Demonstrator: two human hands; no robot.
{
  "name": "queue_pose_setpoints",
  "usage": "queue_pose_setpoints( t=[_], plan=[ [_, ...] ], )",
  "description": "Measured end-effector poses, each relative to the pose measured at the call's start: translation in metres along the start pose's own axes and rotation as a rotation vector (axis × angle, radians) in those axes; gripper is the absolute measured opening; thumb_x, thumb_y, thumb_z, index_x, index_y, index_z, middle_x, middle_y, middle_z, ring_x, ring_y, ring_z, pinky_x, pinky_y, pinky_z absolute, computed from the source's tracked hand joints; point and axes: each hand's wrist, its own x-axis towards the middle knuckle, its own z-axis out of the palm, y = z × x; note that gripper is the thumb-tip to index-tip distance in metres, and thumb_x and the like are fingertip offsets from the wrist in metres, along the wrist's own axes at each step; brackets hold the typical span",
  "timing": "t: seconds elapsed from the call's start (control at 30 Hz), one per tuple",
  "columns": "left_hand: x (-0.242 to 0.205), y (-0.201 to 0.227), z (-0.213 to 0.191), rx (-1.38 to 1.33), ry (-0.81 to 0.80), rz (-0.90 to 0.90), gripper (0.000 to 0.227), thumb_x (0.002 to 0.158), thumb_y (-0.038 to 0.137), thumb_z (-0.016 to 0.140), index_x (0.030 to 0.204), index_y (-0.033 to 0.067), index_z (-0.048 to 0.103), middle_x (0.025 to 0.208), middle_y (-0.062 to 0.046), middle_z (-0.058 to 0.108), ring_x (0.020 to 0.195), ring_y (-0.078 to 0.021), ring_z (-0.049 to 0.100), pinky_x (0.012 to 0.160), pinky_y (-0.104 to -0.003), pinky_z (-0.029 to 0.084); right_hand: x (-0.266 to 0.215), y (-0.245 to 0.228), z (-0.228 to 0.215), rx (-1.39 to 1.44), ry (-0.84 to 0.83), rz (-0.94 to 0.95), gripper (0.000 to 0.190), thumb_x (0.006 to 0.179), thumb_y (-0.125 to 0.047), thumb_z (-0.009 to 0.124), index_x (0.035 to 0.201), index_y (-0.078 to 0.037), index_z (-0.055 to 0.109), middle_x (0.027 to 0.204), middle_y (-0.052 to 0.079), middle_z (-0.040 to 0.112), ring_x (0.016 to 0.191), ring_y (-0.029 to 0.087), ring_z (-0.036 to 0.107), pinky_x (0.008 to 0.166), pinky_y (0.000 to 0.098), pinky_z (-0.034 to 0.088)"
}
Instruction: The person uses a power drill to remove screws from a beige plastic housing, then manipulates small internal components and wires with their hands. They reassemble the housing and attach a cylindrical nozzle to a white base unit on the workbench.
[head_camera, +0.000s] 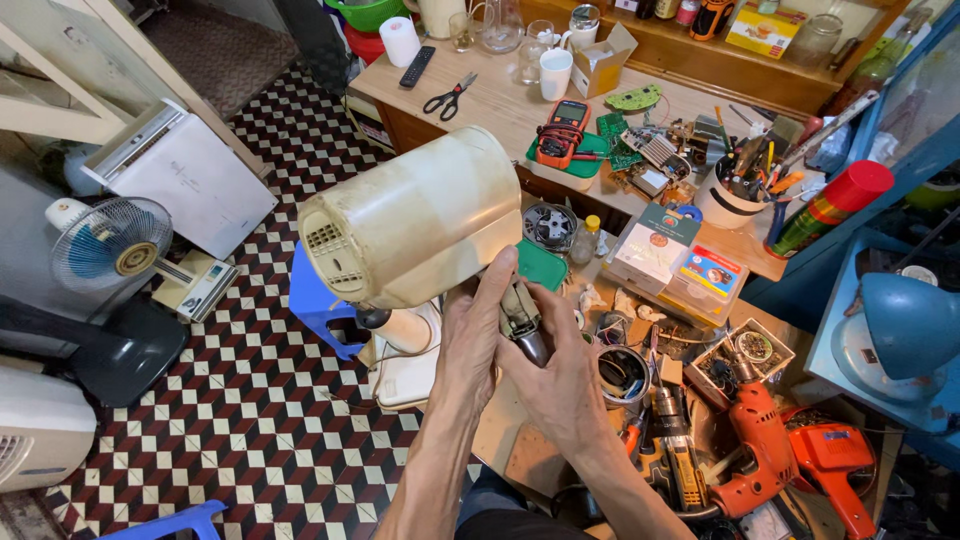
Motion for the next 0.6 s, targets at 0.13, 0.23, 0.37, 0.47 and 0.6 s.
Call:
queue_pose_setpoints(
  t=[0.13,0.23,0.37,0.47,0.6],
  plan=[
    [0.003,-0.005,-0.009,-0.085,-0.085,-0.034,0.047,0.092,0.033,0.067,0.123,-0.0024,0.064,0.103,-0.008,0.068,0.094,-0.0158,0.066,0.083,-0.032,0.055,-0.007,0.006,-0.005,-0.056,-0.087,-0.025,0.074,0.084,-0.015,0.078,0.147,0.003,0.042,0.137,0.019,0.062,0.128,0.022,0.061,0.105,0.0352,0.05],
    [0.008,-0.001,-0.019,-0.114,-0.175,-0.111,0.05,0.091,0.032,0.058,0.126,-0.0034,0.063,0.104,-0.012,0.071,0.094,-0.0195,0.068,0.085,-0.036,0.057,-0.014,0.01,-0.014,0.044,-0.164,-0.041,0.071,0.087,-0.013,0.076,0.148,0.004,0.042,0.141,0.019,0.061,0.13,0.023,0.06,0.108,0.0364,0.048],
    [0.013,0.005,-0.027,-0.294,-0.316,-0.146,0.058,0.089,0.03,0.052,0.139,-0.0008,0.056,0.108,-0.012,0.069,0.096,-0.0225,0.068,0.087,-0.039,0.055,-0.023,0.015,-0.027,0.219,-0.112,0.173,0.05,0.094,-0.014,0.064,0.14,0.002,0.055,0.135,0.014,0.069,0.126,0.02,0.066,0.104,0.0333,0.053],
    [0.011,0.005,-0.033,-0.35,-0.418,-0.1,0.064,0.09,0.029,0.052,0.145,-0.003,0.052,0.11,-0.013,0.068,0.098,-0.0237,0.067,0.091,-0.039,0.055,-0.026,0.019,-0.034,0.134,0.018,0.154,0.04,0.097,-0.013,0.062,0.133,0.004,0.062,0.127,0.014,0.073,0.12,0.02,0.069,0.103,0.0315,0.053],
    [0.008,0.001,-0.039,-0.364,-0.473,-0.065,0.067,0.091,0.029,0.054,0.148,-0.0056,0.05,0.112,-0.014,0.067,0.102,-0.0236,0.066,0.096,-0.039,0.054,-0.026,0.027,-0.04,0.061,0.039,0.248,0.037,0.095,-0.014,0.063,0.128,0.003,0.064,0.121,0.011,0.074,0.114,0.018,0.07,0.1,0.0298,0.053]
  ],
)
